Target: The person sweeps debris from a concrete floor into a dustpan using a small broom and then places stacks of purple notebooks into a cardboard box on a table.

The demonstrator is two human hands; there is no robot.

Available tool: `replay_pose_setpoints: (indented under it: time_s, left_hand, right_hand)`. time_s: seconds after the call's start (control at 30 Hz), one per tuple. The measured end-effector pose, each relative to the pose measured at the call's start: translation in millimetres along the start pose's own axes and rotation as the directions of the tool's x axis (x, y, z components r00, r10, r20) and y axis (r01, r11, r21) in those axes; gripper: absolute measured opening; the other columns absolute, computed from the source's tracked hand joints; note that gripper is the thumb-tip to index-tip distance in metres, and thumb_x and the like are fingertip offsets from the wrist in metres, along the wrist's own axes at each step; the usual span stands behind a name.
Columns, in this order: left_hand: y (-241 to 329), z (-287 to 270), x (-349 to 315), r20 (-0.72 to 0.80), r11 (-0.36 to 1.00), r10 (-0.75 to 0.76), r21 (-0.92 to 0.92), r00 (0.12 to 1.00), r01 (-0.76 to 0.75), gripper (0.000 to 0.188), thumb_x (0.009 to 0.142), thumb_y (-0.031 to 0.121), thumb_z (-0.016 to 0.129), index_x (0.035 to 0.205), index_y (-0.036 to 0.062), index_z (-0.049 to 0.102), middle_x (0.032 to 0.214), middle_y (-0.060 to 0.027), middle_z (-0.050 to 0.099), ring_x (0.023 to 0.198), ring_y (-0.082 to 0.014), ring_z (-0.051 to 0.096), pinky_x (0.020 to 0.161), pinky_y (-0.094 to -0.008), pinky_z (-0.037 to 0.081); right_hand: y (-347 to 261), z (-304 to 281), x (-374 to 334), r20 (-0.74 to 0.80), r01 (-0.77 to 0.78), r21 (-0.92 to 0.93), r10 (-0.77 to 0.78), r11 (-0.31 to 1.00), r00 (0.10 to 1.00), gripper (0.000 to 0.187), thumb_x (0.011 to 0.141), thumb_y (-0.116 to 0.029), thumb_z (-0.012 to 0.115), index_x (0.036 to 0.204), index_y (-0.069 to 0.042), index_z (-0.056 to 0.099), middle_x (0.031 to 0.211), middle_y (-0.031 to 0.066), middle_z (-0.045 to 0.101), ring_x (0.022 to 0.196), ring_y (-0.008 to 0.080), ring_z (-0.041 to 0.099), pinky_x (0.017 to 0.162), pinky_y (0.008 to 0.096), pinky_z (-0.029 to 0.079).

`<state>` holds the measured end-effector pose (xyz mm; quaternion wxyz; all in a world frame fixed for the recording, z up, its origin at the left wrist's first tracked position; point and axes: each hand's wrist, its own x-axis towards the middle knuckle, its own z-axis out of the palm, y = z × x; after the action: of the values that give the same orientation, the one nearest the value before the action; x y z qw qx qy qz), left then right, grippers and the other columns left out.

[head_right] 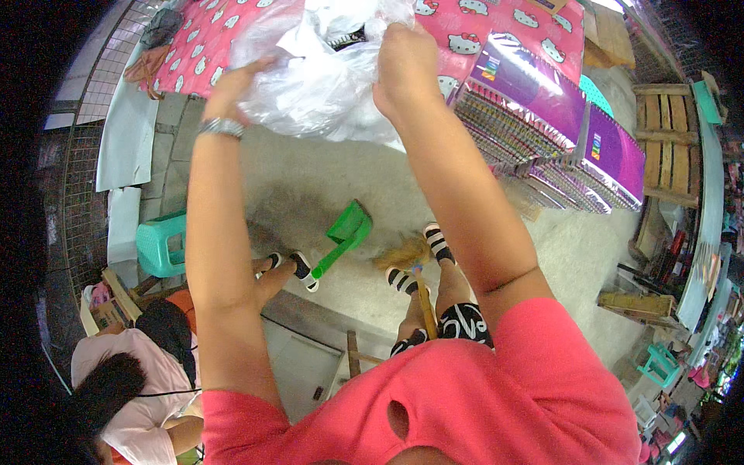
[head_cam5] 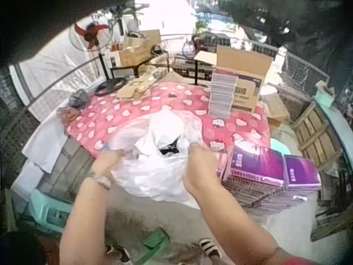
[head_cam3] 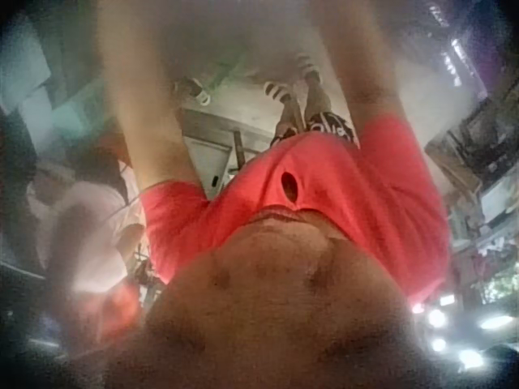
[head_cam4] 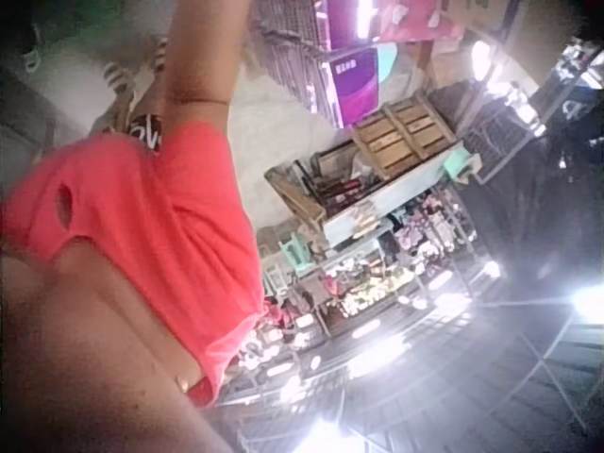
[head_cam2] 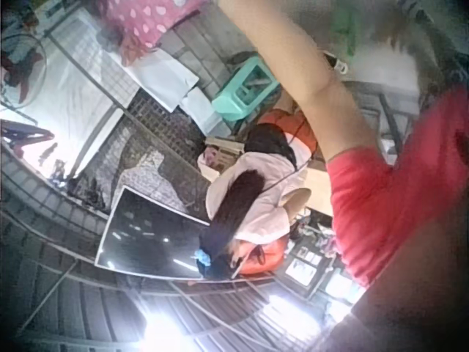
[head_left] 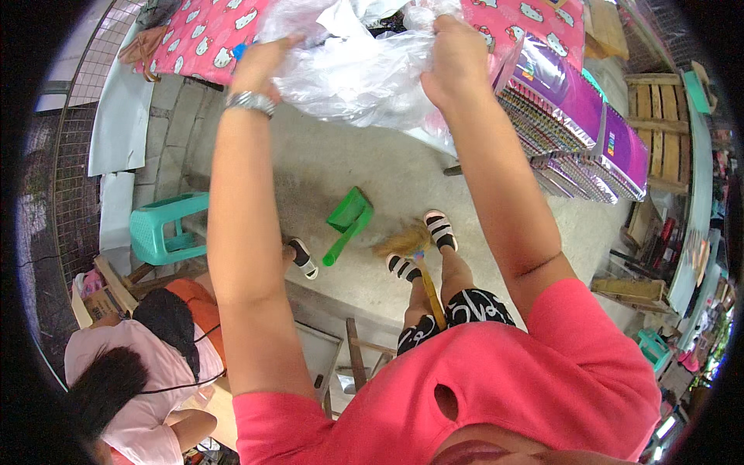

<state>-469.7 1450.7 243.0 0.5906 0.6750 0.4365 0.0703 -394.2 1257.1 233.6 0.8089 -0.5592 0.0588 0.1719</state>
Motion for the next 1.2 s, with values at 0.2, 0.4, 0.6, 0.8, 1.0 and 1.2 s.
replay_pose_setpoints:
  time_s: [0.2, 0.4, 0.6, 0.8, 1.0, 1.2]
  left_hand:
    - [-20, -79, -86, 0.067, 0.947, 0.274, -0.191, 0.959, -0.258, 0.031, 0.087, 0.019, 0.047, 0.106, -0.0026, 0.059, 0.097, -0.0102, 0.062, 0.078, -0.0166, 0.062, 0.063, -0.0298, 0.05]
    - [-140, -97, -73, -0.057, 0.967, -0.14, -0.221, 0.989, 0.124, 0.024, 0.08, 0.016, 0.051, 0.092, -0.0043, 0.058, 0.085, -0.0107, 0.06, 0.07, -0.0181, 0.058, 0.063, -0.0322, 0.049]
    - [-325, -38, 23, -0.023, 0.889, -0.389, -0.273, 0.921, 0.369, 0.033, 0.08, 0.013, 0.053, 0.105, -0.0071, 0.046, 0.089, -0.0181, 0.058, 0.084, -0.0244, 0.057, 0.074, -0.0358, 0.048]
    - [-567, -8, 130, -0.018, 0.948, -0.318, 0.01, 0.948, 0.319, 0.03, 0.082, 0.015, 0.047, 0.108, 0.0, 0.054, 0.102, -0.0168, 0.059, 0.091, -0.028, 0.058, 0.079, -0.035, 0.048]
    - [-636, 53, 228, 0.015, 0.712, -0.108, 0.699, 0.994, 0.066, 0.036, 0.081, 0.025, 0.046, 0.106, 0.0018, 0.058, 0.105, -0.0238, 0.057, 0.097, -0.0366, 0.056, 0.083, -0.0425, 0.044]
    - [-630, 136, 272, -0.221, 0.835, -0.148, 0.494, 0.964, 0.241, 0.036, 0.079, 0.025, 0.048, 0.107, 0.0049, 0.058, 0.104, -0.0203, 0.058, 0.1, -0.0333, 0.055, 0.086, -0.039, 0.044]
  right_hand:
    - [-14, -14, -95, 0.31, -0.101, 0.041, 0.084, 0.994, 0.947, 0.03, 0.073, -0.005, 0.049, 0.103, 0.001, 0.055, 0.093, 0.0108, 0.059, 0.084, 0.0231, 0.056, 0.075, 0.0354, 0.045]
    - [98, -46, -114, 0.344, -0.353, 0.024, 0.323, 0.936, 0.881, 0.033, 0.081, -0.002, 0.039, 0.111, 0.001, 0.054, 0.098, 0.0051, 0.059, 0.084, 0.0117, 0.054, 0.074, 0.0249, 0.043]
    - [293, -123, -38, 0.279, -0.309, -0.346, 0.412, 0.886, 0.867, 0.033, 0.082, -0.002, 0.041, 0.112, -0.001, 0.053, 0.095, 0.0063, 0.059, 0.079, 0.0111, 0.053, 0.069, 0.0244, 0.043]
    - [419, -146, 34, 0.26, -0.07, -0.746, 0.387, 0.662, 0.885, 0.038, 0.079, -0.002, 0.042, 0.117, 0.002, 0.048, 0.095, 0.008, 0.058, 0.081, 0.0128, 0.053, 0.074, 0.0234, 0.042]
    - [565, -225, 141, 0.216, 0.059, -0.865, 0.265, 0.498, 0.94, 0.038, 0.076, 0.0, 0.042, 0.114, 0.001, 0.048, 0.096, 0.0095, 0.057, 0.077, 0.0168, 0.054, 0.068, 0.0276, 0.044]
    - [630, -307, 216, 0.256, 0.24, -0.967, 0.354, 0.091, 0.9, 0.04, 0.074, 0.0, 0.042, 0.113, -0.001, 0.049, 0.089, 0.0116, 0.057, 0.078, 0.023, 0.056, 0.066, 0.0319, 0.045]
